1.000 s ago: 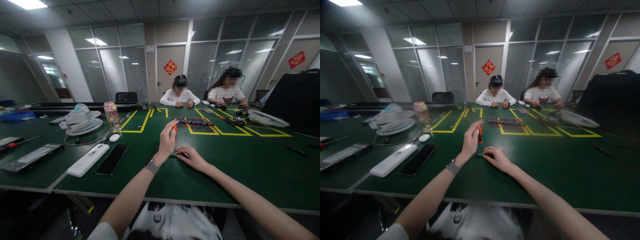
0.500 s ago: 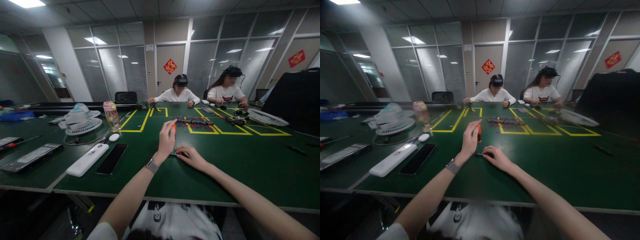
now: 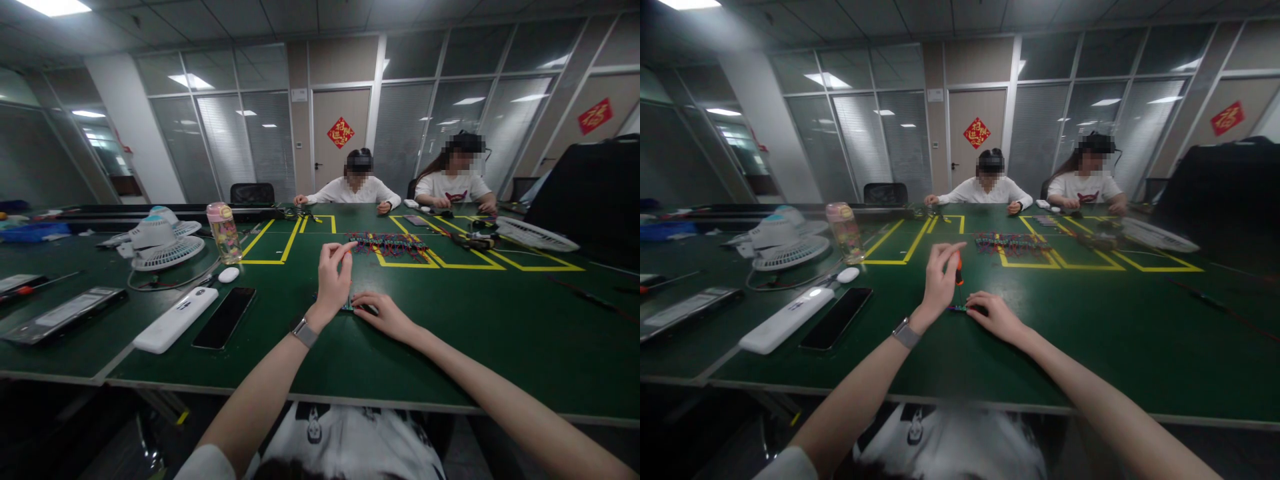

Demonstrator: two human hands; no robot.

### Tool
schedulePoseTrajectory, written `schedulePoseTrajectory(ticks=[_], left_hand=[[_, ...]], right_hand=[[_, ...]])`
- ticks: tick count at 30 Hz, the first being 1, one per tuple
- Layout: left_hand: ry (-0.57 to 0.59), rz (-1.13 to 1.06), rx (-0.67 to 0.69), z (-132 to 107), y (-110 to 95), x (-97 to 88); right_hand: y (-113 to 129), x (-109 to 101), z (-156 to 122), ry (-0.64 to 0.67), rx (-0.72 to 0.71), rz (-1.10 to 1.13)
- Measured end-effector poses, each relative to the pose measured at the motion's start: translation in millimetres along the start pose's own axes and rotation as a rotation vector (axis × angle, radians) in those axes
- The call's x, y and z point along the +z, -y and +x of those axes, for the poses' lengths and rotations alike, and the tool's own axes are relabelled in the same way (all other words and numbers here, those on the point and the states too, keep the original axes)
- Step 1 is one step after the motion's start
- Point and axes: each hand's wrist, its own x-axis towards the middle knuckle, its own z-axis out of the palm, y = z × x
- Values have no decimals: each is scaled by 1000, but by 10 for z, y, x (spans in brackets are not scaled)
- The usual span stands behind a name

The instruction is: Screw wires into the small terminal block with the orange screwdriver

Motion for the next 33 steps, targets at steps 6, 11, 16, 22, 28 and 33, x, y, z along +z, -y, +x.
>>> schedulePoseTrajectory(ticks=[6, 11, 16, 22, 28, 33], left_hand=[[18, -90, 23, 6, 37, 26], [-7, 5, 39, -4, -11, 16], [15, -21, 45, -11, -8, 6], [43, -48, 12, -4, 44, 41], [9, 25, -12, -9, 12, 16], [51, -79, 11, -9, 28, 21]], right_hand=[[-22, 4, -4, -3, -1, 2], [-26, 3, 0, -4, 1, 7], [-21, 5, 1, -6, 1, 6], [-33, 6, -2, -4, 2, 17], [-29, 5, 2, 0, -1, 12], [-33, 6, 2, 5, -1, 14]])
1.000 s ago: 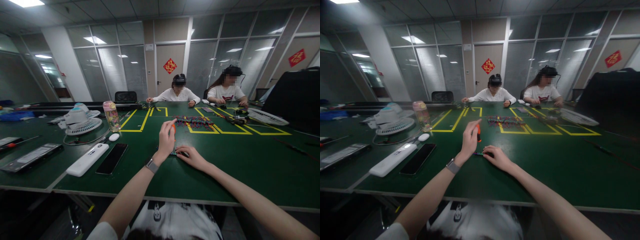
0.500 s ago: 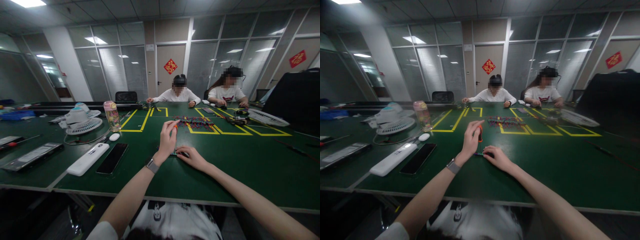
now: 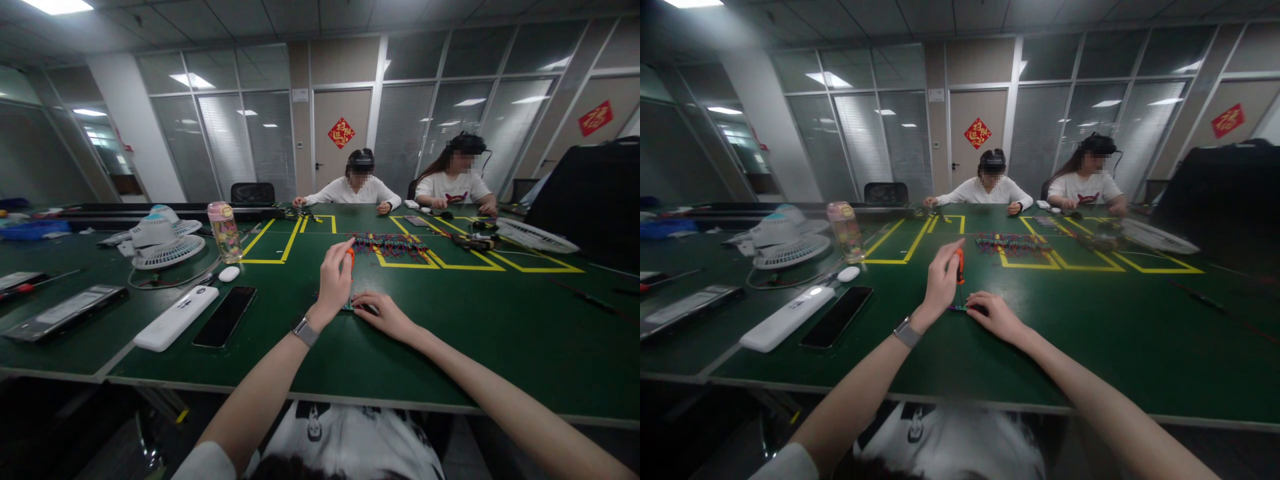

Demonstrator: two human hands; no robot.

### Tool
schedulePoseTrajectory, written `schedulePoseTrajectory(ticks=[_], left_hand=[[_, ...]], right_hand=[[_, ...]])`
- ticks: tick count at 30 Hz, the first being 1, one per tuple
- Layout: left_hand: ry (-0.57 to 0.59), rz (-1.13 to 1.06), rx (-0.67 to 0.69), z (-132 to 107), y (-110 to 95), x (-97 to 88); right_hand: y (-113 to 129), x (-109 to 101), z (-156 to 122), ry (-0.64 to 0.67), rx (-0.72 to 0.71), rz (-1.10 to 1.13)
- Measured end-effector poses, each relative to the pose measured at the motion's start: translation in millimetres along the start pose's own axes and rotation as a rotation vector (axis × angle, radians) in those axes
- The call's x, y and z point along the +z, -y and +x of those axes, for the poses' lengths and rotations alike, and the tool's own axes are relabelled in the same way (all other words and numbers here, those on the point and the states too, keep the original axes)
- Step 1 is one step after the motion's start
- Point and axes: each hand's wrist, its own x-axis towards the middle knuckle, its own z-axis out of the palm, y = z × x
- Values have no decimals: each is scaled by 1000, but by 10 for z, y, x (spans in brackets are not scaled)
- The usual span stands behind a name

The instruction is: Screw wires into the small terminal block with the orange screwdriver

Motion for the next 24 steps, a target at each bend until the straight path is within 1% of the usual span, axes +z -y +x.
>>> schedulePoseTrajectory(ticks=[4, 9, 12, 19, 24], left_hand=[[-30, -12, -4, 11, 0, 13], [-69, 114, 8, 13, -17, 1], [-80, 140, -4, 7, -27, -10], [-23, 33, 8, 13, -5, -15], [10, 28, -40, 12, 54, 5]], right_hand=[[-1, -2, 0, -5, 2, 4], [24, -10, 2, 5, 11, -15], [35, -15, 3, 3, 13, -21], [13, -8, 1, 1, -1, 0], [-2, -3, -4, 3, -2, 0]])
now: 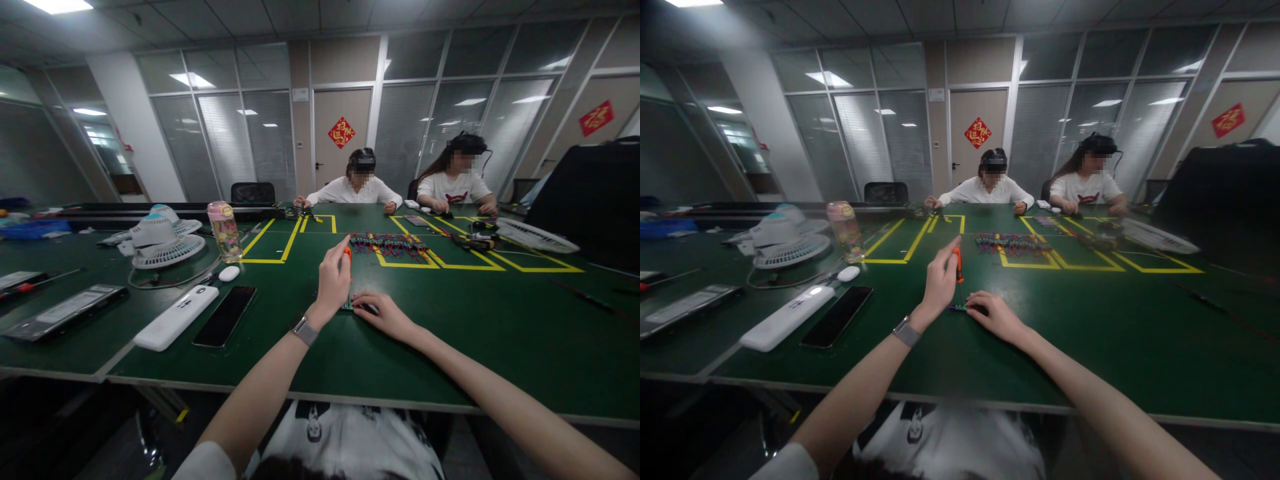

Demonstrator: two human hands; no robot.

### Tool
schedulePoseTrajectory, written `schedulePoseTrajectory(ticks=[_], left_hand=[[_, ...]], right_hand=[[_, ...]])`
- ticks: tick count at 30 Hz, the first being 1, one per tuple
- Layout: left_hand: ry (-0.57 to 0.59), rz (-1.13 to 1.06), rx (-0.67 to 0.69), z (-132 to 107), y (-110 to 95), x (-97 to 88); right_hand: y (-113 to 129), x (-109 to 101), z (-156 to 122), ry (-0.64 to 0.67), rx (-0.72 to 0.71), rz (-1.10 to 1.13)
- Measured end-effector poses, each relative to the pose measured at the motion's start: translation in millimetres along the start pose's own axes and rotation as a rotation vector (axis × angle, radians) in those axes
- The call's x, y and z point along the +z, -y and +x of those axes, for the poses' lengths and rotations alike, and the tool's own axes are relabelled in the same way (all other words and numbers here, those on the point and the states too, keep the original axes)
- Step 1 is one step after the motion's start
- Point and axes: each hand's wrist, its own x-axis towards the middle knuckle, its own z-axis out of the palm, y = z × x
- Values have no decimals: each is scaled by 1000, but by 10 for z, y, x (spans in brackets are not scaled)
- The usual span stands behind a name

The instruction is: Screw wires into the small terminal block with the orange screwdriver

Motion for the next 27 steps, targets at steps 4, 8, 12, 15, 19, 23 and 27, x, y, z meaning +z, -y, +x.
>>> schedulePoseTrajectory(ticks=[4, 8, 12, 15, 19, 23, 27], left_hand=[[-25, -4, -9, 3, -11, 8], [-54, 58, 26, 3, -49, -2], [-88, 125, 10, -3, -68, -12], [-66, 70, 0, -1, -69, -11], [-31, 9, 27, 4, -45, -7], [-41, -1, 3, 8, -18, 4], [-74, 13, 7, 9, -38, 3]], right_hand=[[-5, -2, -1, 0, 8, 1], [-15, 0, -1, 3, 20, -1], [-14, 2, 0, -3, 13, -4], [-4, 0, 1, -4, 11, -10], [7, -3, 2, -5, 7, -7], [15, -10, 1, -6, 12, -7], [23, -15, 0, -3, 19, -15]])
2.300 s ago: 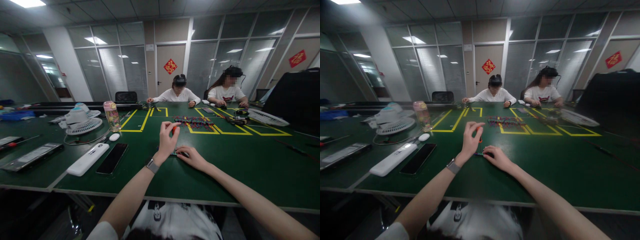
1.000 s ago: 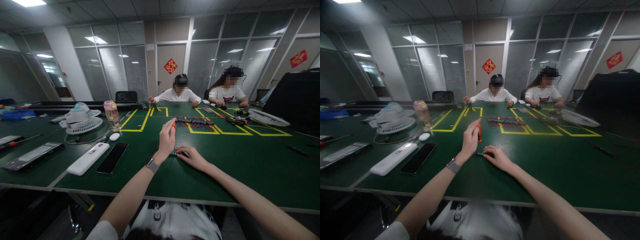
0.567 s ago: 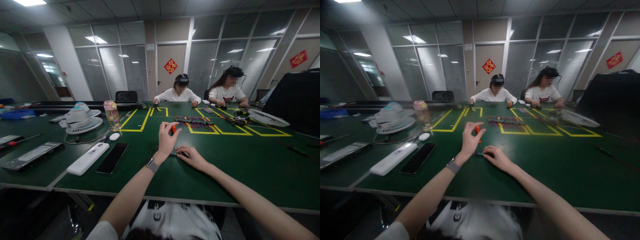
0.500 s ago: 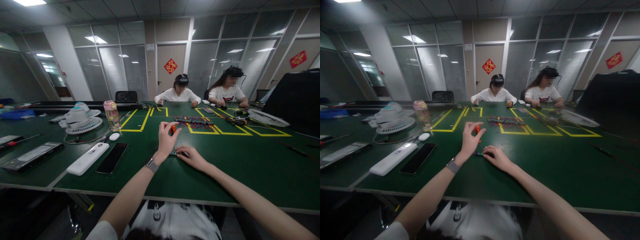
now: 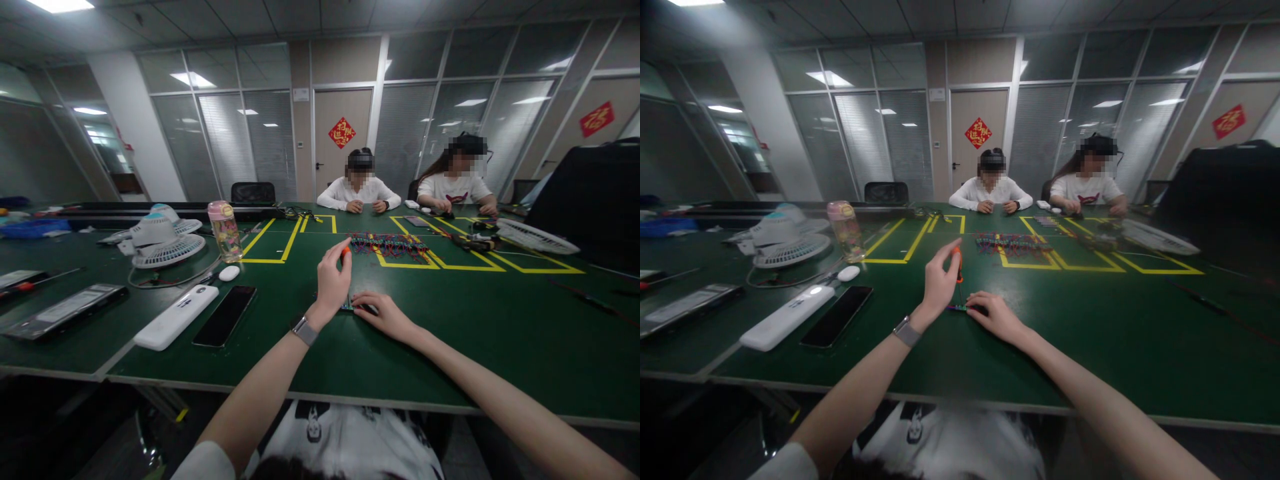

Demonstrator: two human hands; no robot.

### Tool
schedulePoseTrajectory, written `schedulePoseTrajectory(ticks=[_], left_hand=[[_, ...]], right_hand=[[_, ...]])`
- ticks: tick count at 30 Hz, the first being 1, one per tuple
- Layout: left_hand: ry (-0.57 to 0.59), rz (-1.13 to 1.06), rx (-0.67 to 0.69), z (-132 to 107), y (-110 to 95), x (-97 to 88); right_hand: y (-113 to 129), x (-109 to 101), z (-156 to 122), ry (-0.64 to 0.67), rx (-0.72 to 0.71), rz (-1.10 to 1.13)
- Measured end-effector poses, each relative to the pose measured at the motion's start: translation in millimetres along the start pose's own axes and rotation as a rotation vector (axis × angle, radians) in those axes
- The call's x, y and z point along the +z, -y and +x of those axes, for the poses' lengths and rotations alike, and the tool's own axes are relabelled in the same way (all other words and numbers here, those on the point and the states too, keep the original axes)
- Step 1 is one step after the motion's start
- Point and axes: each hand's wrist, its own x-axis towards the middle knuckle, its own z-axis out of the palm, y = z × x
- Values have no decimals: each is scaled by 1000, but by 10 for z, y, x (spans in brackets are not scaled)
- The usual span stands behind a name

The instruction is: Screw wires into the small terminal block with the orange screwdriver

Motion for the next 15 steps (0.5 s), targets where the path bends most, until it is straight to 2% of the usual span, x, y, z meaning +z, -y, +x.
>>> schedulePoseTrajectory(ticks=[6, 12, 15], left_hand=[[-48, 102, 28, -9, -50, -16], [52, 0, 41, -9, -24, -10], [57, -1, 25, -9, 3, -6]], right_hand=[[-14, 11, -1, 0, -5, -5], [-18, 12, -2, 1, -12, 2], [-14, 9, -1, 5, -9, 3]])
